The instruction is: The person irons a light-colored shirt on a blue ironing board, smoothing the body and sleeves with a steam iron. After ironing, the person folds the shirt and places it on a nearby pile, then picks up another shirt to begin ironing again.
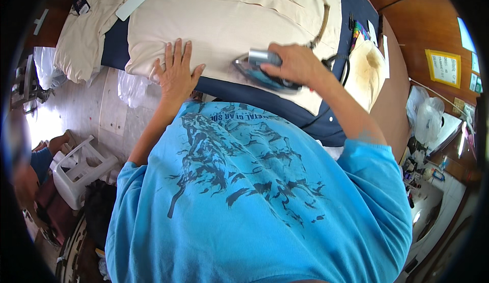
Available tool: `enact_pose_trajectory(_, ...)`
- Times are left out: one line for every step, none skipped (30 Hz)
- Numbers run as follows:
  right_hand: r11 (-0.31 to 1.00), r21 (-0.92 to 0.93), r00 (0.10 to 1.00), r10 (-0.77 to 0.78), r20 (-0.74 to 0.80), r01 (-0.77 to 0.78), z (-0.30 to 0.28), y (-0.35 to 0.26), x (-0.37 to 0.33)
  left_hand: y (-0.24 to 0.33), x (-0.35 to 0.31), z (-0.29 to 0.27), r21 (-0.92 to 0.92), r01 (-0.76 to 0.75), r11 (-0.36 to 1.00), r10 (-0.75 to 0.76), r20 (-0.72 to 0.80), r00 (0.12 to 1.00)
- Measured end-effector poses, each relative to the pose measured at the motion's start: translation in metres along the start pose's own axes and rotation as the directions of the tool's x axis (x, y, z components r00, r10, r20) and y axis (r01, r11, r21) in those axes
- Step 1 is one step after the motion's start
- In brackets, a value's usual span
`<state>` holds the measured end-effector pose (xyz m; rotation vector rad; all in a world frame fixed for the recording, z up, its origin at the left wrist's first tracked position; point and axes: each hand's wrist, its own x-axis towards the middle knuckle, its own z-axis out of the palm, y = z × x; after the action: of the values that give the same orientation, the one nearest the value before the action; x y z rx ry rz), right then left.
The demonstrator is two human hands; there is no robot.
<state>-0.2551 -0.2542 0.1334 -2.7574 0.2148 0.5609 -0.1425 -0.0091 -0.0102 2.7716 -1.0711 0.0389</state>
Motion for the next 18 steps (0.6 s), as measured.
enact_pose_trajectory(1.0, 0.011, 1.0, 0.004, -0.02, -0.003, 0.005, -0.002, -0.007, -0.005, -0.004, 0.0, 0.006, 0.003, 1.0, -0.003, -0.006, 1.0)
enact_pose_trajectory(1.0, 0.023, 0.999, 0.007, -0.039, -0.006, 0.008, -0.002, -0.01, -0.008, -0.006, 0.0, 0.013, 0.007, 1.0, -0.007, -0.011, 1.0)
enact_pose_trajectory(0.999, 0.008, 0.998, 0.038, -0.054, -0.038, 0.006, -0.001, -0.008, -0.01, -0.006, -0.001, 0.022, 0.014, 1.0, -0.013, -0.019, 1.0)
enact_pose_trajectory(0.996, 0.033, 0.991, 0.081, -0.108, -0.078, 0.004, -0.001, -0.003, -0.011, -0.005, -0.004, 0.032, 0.021, 0.999, -0.02, -0.026, 0.999)
enact_pose_trajectory(0.991, 0.061, 0.979, 0.124, -0.159, -0.115, 0.002, -0.001, 0.005, -0.013, -0.005, -0.006, 0.041, 0.029, 0.999, -0.028, -0.033, 0.999)
enact_pose_trajectory(0.985, 0.083, 0.964, 0.166, -0.209, -0.152, -0.001, -0.002, 0.011, -0.018, -0.001, -0.006, 0.045, 0.045, 0.998, -0.04, -0.1, 0.994)
enact_pose_trajectory(0.984, 0.129, 0.969, 0.148, -0.2, -0.123, 0.002, -0.002, 0.015, -0.027, 0.007, -0.004, 0.048, 0.058, 0.997, -0.049, -0.166, 0.985)
enact_pose_trajectory(0.992, 0.089, 0.98, 0.1, -0.175, -0.085, 0.001, -0.008, 0.019, -0.038, 0.017, -0.002, 0.051, 0.07, 0.996, -0.057, -0.231, 0.971)
enact_pose_trajectory(0.998, 0.051, 0.99, 0.044, -0.137, -0.037, 0.002, -0.019, 0.024, -0.049, 0.026, -0.002, 0.059, 0.087, 0.994, -0.071, -0.236, 0.969)
enact_pose_trajectory(1.0, 0.016, 0.995, -0.009, -0.097, 0.011, 0.003, -0.03, 0.03, -0.062, 0.036, -0.003, 0.066, 0.101, 0.993, -0.083, -0.24, 0.967)
enact_pose_trajectory(0.999, 0.038, 0.997, 0.014, -0.081, -0.011, -0.002, -0.043, 0.039, -0.074, 0.043, 0.001, 0.074, 0.115, 0.991, -0.094, -0.244, 0.965)
enact_pose_trajectory(0.998, 0.067, 0.993, 0.022, -0.113, -0.014, -0.003, -0.054, 0.051, -0.09, 0.046, 0.008, 0.076, 0.143, 0.987, -0.123, -0.216, 0.969)
enact_pose_trajectory(0.995, 0.101, 0.988, 0.031, -0.151, -0.016, -0.005, -0.06, 0.067, -0.106, 0.05, 0.011, 0.085, 0.165, 0.983, -0.146, -0.191, 0.971)
enact_pose_trajectory(0.991, 0.135, 0.981, 0.042, -0.189, -0.016, -0.005, -0.065, 0.083, -0.116, 0.051, 0.016, 0.094, 0.187, 0.978, -0.17, -0.167, 0.971)
enact_pose_trajectory(0.989, 0.15, 0.978, 0.018, -0.207, 0.013, -0.003, -0.067, 0.101, -0.116, 0.053, 0.016, 0.106, 0.199, 0.974, -0.185, -0.127, 0.974)
enact_pose_trajectory(0.985, 0.167, 0.974, -0.003, -0.229, 0.043, -0.002, -0.067, 0.117, -0.115, 0.054, 0.014, 0.102, 0.193, 0.976, -0.18, -0.127, 0.975)
enact_pose_trajectory(0.981, 0.182, 0.968, -0.024, -0.251, 0.072, -0.001, -0.068, 0.124, -0.112, 0.055, 0.013, 0.098, 0.187, 0.978, -0.174, -0.128, 0.976)
enact_pose_trajectory(0.982, 0.162, 0.981, -0.063, -0.184, 0.093, 0.0, -0.075, 0.122, -0.113, 0.054, 0.012, 0.093, 0.194, 0.977, -0.182, -0.13, 0.975)
